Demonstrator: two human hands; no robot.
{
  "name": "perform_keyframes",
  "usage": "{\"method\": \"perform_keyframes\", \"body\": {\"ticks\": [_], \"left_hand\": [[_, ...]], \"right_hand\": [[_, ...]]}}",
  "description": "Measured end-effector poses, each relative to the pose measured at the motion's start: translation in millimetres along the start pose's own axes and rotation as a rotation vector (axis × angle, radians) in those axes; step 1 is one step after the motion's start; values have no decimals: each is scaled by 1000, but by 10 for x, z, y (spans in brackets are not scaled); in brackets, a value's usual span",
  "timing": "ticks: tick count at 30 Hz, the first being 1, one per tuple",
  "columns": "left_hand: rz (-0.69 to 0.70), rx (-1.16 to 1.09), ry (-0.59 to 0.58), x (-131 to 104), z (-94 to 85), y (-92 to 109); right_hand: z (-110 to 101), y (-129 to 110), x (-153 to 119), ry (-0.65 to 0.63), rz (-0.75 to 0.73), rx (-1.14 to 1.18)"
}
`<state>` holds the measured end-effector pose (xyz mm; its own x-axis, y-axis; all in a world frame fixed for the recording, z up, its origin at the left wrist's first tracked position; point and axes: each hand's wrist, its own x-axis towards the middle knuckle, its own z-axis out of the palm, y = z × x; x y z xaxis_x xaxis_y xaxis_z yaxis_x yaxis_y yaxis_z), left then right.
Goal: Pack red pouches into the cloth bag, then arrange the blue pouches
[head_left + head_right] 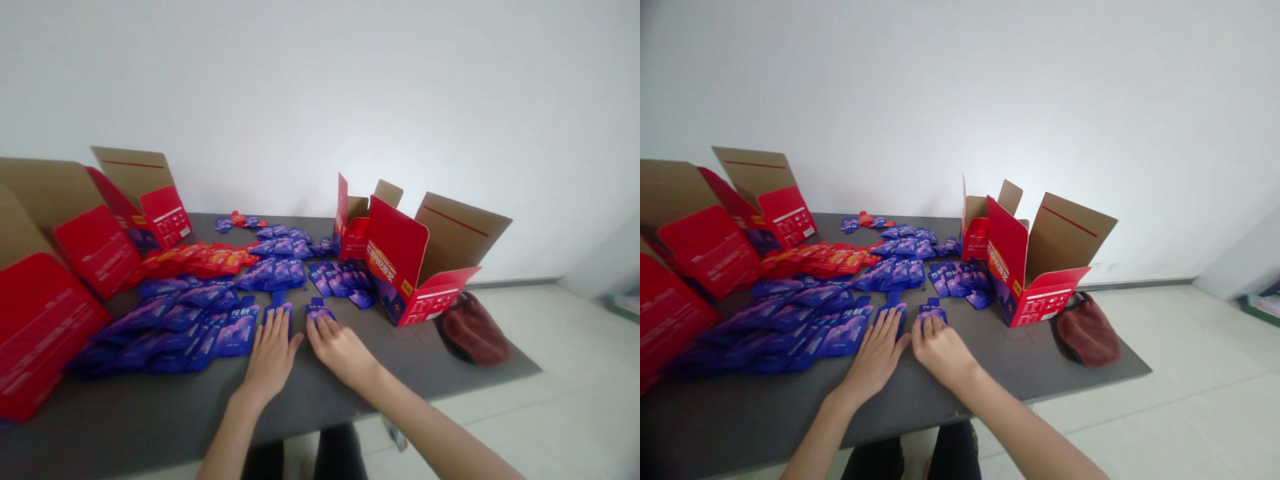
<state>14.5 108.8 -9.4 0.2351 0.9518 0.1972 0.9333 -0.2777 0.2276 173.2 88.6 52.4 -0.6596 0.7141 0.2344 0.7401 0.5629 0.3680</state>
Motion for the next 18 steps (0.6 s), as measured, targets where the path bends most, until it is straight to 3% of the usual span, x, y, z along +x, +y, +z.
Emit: {"method": "perform_keyframes", "body": {"ticks": [3,6,14,18], "left_hand": [[-10,-16,-28,2,-26,-16],[-14,-9,-54,14,-45,-25],[-17,59,-59,130,-45,27],[0,103,-42,138,-49,76]], "right_hand": [[216,-236,-34,2,-72,40],[296,-267,-6,33,-85,154],[344,-191,1,82,54,585],[271,122,-29,54,229,616]]}}
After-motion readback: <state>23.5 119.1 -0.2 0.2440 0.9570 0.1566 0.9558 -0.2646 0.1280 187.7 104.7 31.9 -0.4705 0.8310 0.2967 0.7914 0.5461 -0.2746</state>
